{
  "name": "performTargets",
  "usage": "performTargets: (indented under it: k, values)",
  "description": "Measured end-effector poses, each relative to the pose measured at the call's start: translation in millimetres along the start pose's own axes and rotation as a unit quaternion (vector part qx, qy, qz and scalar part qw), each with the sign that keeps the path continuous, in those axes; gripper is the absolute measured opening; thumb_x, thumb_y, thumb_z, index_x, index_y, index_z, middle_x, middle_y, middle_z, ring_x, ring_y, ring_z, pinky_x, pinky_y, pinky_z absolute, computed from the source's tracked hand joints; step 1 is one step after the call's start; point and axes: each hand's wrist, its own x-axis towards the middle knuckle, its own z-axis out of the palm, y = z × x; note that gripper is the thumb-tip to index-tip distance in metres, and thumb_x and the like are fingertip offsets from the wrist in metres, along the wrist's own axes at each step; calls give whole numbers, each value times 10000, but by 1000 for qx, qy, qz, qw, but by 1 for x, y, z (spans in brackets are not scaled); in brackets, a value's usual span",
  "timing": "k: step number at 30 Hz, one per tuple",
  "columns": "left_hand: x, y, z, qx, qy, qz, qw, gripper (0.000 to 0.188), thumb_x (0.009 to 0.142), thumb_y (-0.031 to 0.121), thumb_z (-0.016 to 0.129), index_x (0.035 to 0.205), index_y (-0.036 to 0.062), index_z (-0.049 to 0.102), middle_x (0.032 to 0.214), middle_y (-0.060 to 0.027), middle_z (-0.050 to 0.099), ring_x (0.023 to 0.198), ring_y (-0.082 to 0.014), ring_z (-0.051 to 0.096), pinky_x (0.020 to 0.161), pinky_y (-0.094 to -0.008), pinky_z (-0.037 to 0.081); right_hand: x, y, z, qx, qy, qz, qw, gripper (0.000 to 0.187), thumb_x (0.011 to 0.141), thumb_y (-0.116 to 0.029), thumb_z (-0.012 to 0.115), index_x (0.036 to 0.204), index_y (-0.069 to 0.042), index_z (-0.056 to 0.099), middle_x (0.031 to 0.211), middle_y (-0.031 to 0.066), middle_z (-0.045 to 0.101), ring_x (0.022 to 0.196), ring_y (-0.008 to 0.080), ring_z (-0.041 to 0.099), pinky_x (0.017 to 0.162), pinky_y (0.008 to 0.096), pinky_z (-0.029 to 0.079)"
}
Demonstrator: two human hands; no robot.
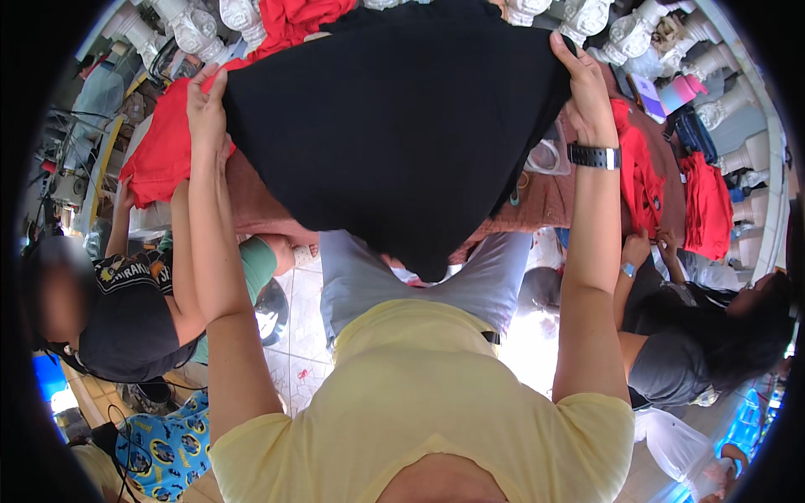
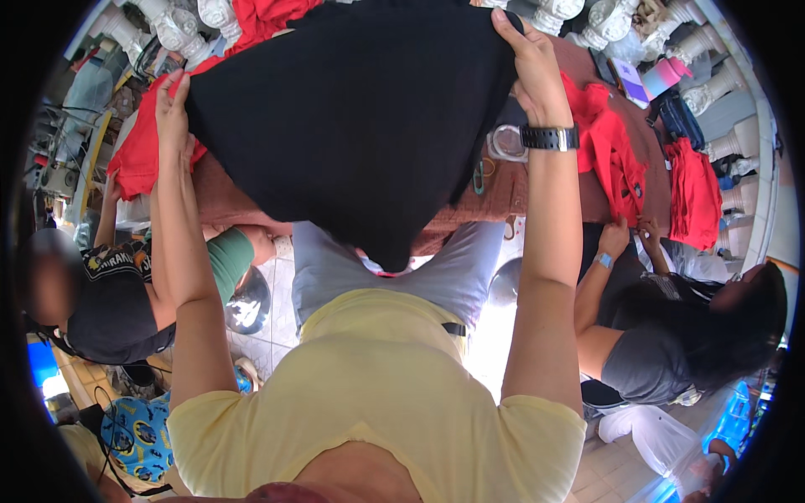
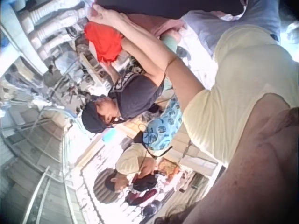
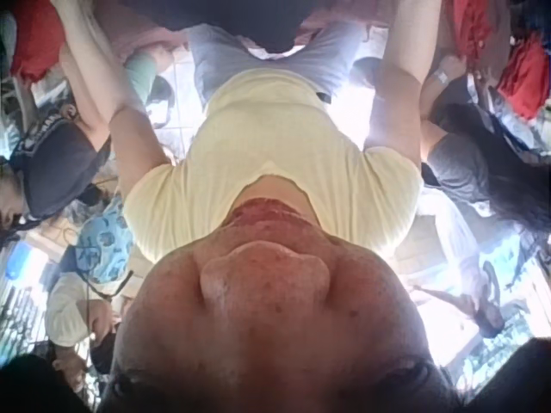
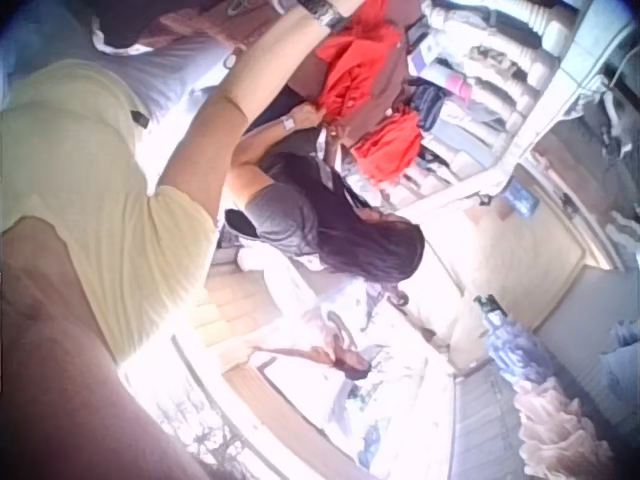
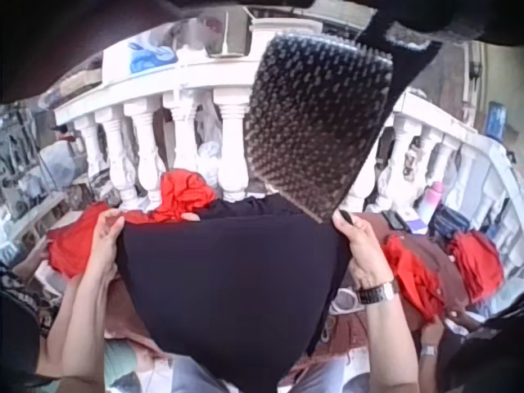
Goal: The person sews white labels onto black fabric pieces using a needle and thread, cuts the thread with shears, and stacks the finished pieces onto red garments.
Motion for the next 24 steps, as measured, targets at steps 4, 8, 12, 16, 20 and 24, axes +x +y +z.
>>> performTargets:
  k: [4,8,12,16,20,24]
  values:
    - [21,29,5,-88,-52,92,991,257,1051,186,556,1267,64,625,972,-38,695,849,-93,651,752,-229,526,18,-15,4,51,69,-58,995,253,974,-156,676,1191,-26,664,1081,28,711,985,113,658,899,268,511]
    - [1,30,-9,-58,-69,38,995,259,1059,197,542,1256,64,644,1008,-38,700,873,-83,657,768,-206,517,-17,-3,22,-19,76,-119,990,293,988,-146,652,1247,-13,618,1013,35,691,920,95,636,846,233,495]
    - [-12,0,-30,56,-138,9,989,318,1047,234,564,1295,42,618,1028,-39,716,879,-104,678,777,-231,544,-53,35,22,-63,34,-32,997,240,996,-143,638,1212,-39,657,1036,33,674,908,69,607,822,219,475]
    - [-7,42,-36,-144,-251,-44,956,525,997,307,645,1429,33,526,1151,-62,695,1017,-144,681,900,-262,537,-49,-9,38,30,67,-100,992,220,1003,-143,624,1197,-50,672,1047,23,694,931,77,619,848,236,482]
    - [-3,65,-6,137,-321,88,933,513,893,125,739,1375,31,590,1183,-68,686,1089,-143,630,982,-270,475,-34,-43,23,10,73,-159,985,279,1015,-125,592,1268,-16,635,1061,63,689,959,141,672,894,295,529]
    - [74,-6,7,187,-239,43,952,271,924,132,725,1179,44,718,1051,-1,696,1013,-83,599,923,-233,451,30,3,-19,-129,91,-115,981,287,990,-188,655,1243,-55,676,1070,32,683,967,103,620,863,246,493]
